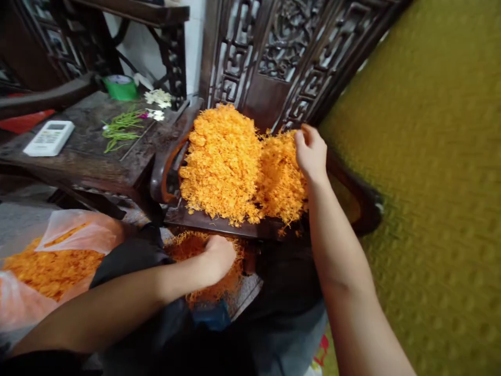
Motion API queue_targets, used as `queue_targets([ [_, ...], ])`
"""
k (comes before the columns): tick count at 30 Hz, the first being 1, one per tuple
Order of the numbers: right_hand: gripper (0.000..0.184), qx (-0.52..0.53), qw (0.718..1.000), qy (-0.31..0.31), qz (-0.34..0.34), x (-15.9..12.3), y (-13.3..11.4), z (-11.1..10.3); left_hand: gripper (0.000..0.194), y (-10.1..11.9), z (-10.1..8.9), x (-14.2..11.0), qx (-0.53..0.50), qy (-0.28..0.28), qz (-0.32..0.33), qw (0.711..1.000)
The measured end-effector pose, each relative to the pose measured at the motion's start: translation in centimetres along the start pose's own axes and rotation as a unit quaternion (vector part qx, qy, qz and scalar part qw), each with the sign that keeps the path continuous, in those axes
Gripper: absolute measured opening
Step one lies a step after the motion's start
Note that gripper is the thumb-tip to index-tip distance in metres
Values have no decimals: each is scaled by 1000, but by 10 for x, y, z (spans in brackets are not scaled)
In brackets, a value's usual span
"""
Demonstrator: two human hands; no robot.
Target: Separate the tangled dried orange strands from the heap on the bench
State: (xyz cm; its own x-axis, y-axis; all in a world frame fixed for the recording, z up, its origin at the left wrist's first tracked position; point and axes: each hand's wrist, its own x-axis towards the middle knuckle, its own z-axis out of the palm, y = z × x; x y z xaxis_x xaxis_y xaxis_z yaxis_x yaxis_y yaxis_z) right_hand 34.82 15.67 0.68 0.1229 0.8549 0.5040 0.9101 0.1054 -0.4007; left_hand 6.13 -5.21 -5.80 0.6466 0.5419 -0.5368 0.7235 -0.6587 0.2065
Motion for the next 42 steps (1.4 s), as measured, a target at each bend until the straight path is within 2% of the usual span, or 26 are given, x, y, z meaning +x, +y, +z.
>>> queue_targets([
  [2,62,-27,996,-4,81,-42,33,-14,35,2,-5,-2,30,-9,-20,999],
  [4,66,-97,986,-64,122,-80,60,-15,30,4,-14,-5,52,-12,-8,999],
  [6,65,-135,971,-137,145,-106,81,-10,24,5,-25,-7,74,-6,14,997],
  [8,53,-124,966,-165,153,-119,97,-9,32,7,-35,-7,92,14,28,995],
  [11,46,-102,974,-126,161,-124,111,-17,43,15,-42,1,84,65,46,993],
  [14,49,-86,979,-94,157,-125,117,-30,37,31,-45,21,62,113,62,990],
  [16,46,-74,980,-105,151,-126,115,-33,33,44,-54,43,58,157,77,983],
  [18,44,-69,977,-129,154,-128,108,-33,34,57,-77,72,65,224,87,969],
  [20,45,-72,974,-141,164,-127,97,-33,38,67,-117,109,82,305,71,946],
  [22,47,-76,974,-130,171,-124,83,-36,41,72,-166,151,98,373,36,922],
  [24,47,-79,977,-106,168,-119,67,-41,49,74,-214,191,108,410,8,906],
  [26,44,-80,981,-84,157,-115,54,-48,53,75,-252,225,132,420,11,898],
  [29,41,-82,985,-68,132,-113,40,-56,53,73,-284,258,181,349,37,919],
  [31,39,-83,988,-66,116,-114,36,-57,39,69,-295,268,192,320,33,927],
  [32,39,-83,988,-66,110,-114,34,-56,31,67,-300,269,191,324,28,926],
  [34,37,-82,990,-66,98,-113,31,-53,23,65,-312,267,182,349,24,919],
  [37,39,-77,992,-58,78,-110,23,-43,24,66,-332,257,156,403,44,901],
  [39,43,-73,994,-46,66,-107,17,-36,19,70,-347,246,110,469,97,871],
  [42,50,-67,996,-19,57,-102,11,-26,6,78,-369,225,14,582,183,792],
])
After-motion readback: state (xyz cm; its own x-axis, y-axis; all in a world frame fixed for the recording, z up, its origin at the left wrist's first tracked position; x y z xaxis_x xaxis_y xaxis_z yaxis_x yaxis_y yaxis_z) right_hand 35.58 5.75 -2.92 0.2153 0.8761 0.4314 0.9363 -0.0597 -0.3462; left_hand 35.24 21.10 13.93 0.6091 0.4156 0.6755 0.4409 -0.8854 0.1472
